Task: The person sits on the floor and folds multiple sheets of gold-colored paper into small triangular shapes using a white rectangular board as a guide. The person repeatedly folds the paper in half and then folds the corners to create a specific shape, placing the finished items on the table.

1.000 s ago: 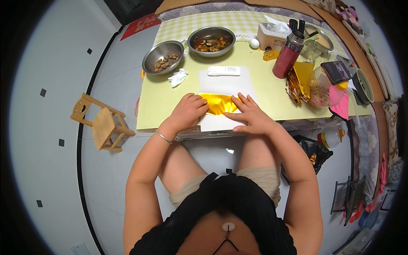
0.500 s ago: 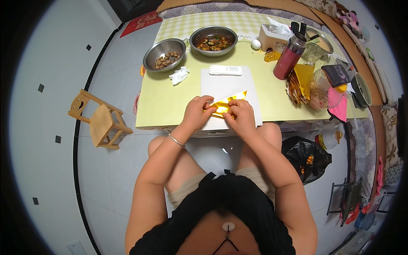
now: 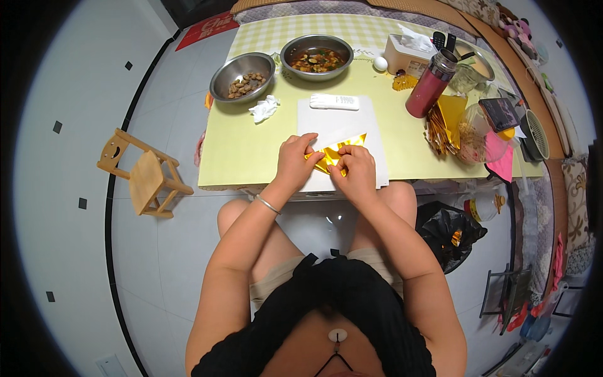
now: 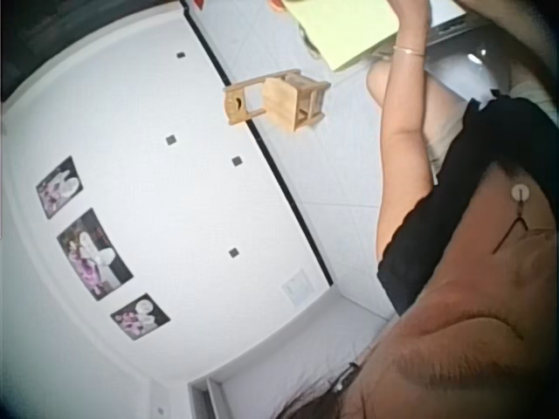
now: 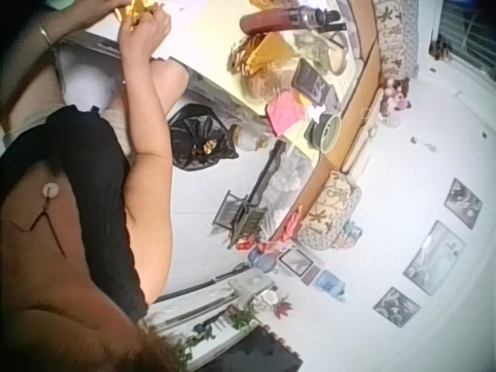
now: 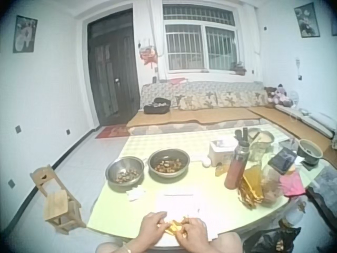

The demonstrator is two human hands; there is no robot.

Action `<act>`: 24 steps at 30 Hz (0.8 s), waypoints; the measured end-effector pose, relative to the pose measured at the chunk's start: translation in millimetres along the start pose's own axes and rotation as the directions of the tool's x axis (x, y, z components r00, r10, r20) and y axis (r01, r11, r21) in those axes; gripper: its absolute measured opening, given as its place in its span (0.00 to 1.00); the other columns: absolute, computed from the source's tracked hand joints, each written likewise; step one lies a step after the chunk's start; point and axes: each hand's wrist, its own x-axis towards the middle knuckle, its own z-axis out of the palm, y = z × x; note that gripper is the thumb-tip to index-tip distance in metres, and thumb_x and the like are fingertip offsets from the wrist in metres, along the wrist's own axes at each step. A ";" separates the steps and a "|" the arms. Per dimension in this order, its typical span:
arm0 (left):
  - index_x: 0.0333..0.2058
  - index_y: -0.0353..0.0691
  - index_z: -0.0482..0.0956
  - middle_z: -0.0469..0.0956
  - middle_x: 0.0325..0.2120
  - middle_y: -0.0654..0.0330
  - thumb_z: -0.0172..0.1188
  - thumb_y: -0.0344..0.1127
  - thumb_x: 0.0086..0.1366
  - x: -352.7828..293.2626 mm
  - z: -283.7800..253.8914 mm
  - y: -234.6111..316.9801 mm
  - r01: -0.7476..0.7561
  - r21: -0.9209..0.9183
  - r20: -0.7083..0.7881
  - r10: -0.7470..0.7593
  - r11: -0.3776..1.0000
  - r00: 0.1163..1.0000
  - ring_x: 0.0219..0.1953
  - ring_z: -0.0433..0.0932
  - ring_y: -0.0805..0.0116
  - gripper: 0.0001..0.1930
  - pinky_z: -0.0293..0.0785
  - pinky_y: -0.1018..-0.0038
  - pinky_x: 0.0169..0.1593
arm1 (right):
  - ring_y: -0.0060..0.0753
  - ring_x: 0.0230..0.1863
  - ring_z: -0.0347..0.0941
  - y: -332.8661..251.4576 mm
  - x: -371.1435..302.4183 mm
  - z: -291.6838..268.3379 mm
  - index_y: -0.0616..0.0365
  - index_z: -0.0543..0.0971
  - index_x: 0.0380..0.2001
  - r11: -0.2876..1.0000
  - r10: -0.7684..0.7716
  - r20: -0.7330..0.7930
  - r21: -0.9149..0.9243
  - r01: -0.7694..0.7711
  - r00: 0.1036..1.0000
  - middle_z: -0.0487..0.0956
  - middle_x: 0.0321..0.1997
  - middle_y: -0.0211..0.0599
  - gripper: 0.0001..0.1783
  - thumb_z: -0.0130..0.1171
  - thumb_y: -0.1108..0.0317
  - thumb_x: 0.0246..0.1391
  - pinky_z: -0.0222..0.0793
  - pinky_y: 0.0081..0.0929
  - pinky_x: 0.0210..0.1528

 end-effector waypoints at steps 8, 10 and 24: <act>0.48 0.37 0.82 0.76 0.24 0.59 0.73 0.30 0.53 0.3 4.6 1.5 -0.048 0.065 -0.052 0.051 0.997 0.997 0.30 0.74 0.61 0.21 0.72 0.66 0.38 | 0.43 0.49 0.73 3.1 -1.8 5.2 0.56 0.77 0.20 1.000 -0.012 -0.029 -0.022 0.012 1.000 0.80 0.43 0.37 0.11 0.71 0.68 0.42 0.65 0.41 0.55; 0.48 0.37 0.82 0.77 0.24 0.59 0.73 0.30 0.53 0.4 5.3 1.9 -0.073 0.094 -0.059 0.079 0.993 0.995 0.30 0.74 0.60 0.22 0.72 0.65 0.39 | 0.43 0.49 0.73 2.7 -1.2 3.4 0.56 0.80 0.26 0.999 -0.013 -0.011 -0.047 0.012 1.000 0.79 0.43 0.37 0.08 0.71 0.68 0.43 0.64 0.41 0.56; 0.47 0.37 0.82 0.78 0.24 0.61 0.70 0.31 0.55 -5.7 -5.2 -4.4 -0.047 0.156 -0.066 0.058 0.987 0.996 0.33 0.75 0.59 0.20 0.70 0.62 0.41 | 0.45 0.50 0.71 -3.9 -1.5 0.0 0.40 0.83 0.54 0.959 -0.169 0.059 -0.222 0.178 0.984 0.76 0.47 0.40 0.23 0.65 0.67 0.54 0.65 0.44 0.55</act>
